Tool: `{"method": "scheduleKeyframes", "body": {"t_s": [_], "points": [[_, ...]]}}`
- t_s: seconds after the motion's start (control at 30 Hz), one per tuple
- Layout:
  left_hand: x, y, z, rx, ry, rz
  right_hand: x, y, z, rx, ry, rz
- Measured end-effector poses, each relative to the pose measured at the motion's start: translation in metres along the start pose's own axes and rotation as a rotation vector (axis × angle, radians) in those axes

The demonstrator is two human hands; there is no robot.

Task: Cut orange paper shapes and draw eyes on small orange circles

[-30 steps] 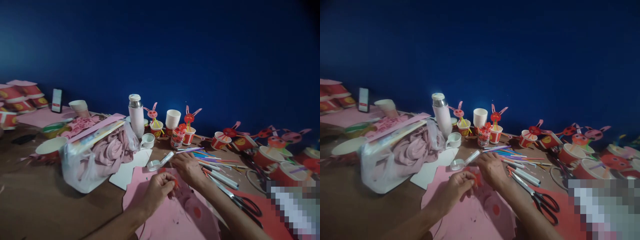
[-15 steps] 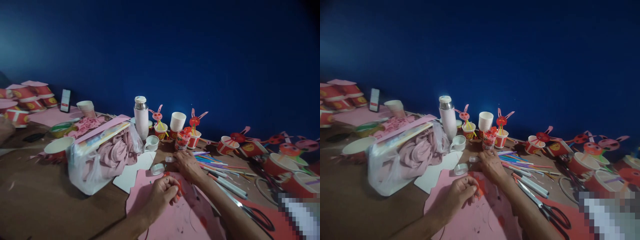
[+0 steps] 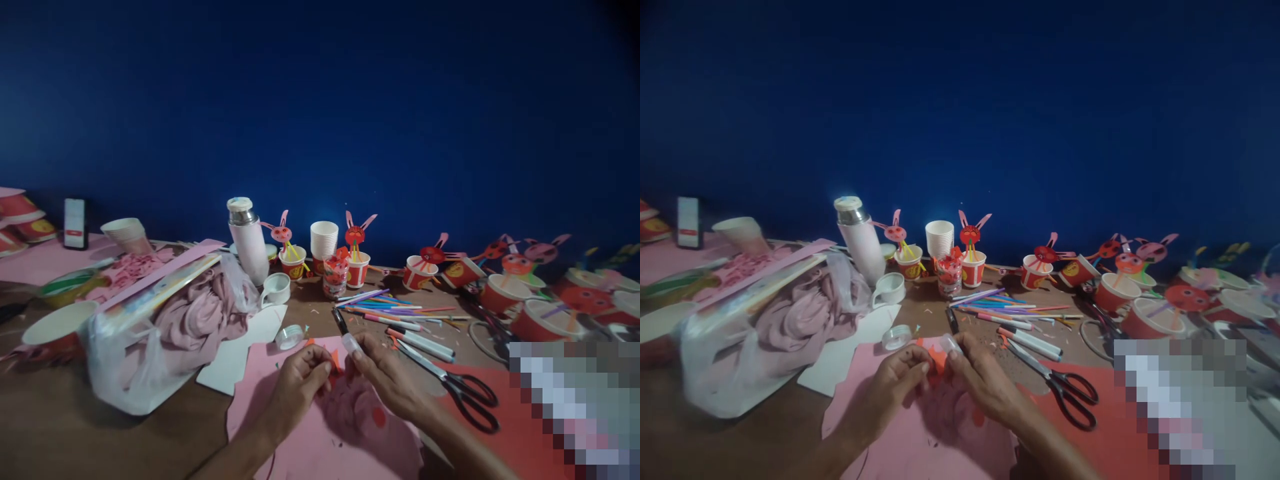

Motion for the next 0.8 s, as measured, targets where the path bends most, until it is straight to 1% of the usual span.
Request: {"method": "scheduleKeyframes", "body": {"t_s": [0.07,0.17,0.23,0.33,0.43,0.5,0.57,0.63,0.7,0.8], "points": [[-0.002,0.001,-0.001,-0.007,-0.007,-0.008,0.003,0.0,-0.004,0.019,0.012,0.005],[-0.001,0.008,-0.001,-0.054,-0.006,-0.054,0.008,0.0,-0.008,-0.002,0.062,-0.021],[-0.002,0.019,0.0,-0.112,-0.005,-0.067,0.011,-0.002,-0.01,-0.01,0.084,-0.068],[-0.005,0.039,0.001,-0.225,0.032,-0.086,0.01,-0.011,-0.012,0.029,0.077,-0.118],[-0.017,0.059,0.0,-0.352,0.055,-0.179,0.006,-0.018,-0.015,0.058,0.056,-0.137],[-0.03,0.067,-0.001,-0.409,0.027,-0.262,0.004,-0.02,-0.017,0.064,0.07,-0.151],[-0.044,0.068,-0.001,-0.419,-0.009,-0.312,0.003,-0.02,-0.018,0.072,0.099,-0.152],[-0.053,0.067,-0.001,-0.406,-0.014,-0.334,0.003,-0.02,-0.019,0.079,0.126,-0.135],[-0.055,0.064,0.0,-0.392,0.015,-0.341,0.002,-0.021,-0.018,0.088,0.136,-0.117],[-0.053,0.06,0.003,-0.376,0.084,-0.341,0.002,-0.026,-0.016,0.126,0.128,-0.133]]}}
Point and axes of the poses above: each hand's wrist, its own z-axis towards the middle knuckle, its own x-axis out of the back of the hand, y = z × x, the point moved 7 cm from there along z, towards the middle knuckle, and after that the axes turned 11 degrees about y, right-handed, at the moved point
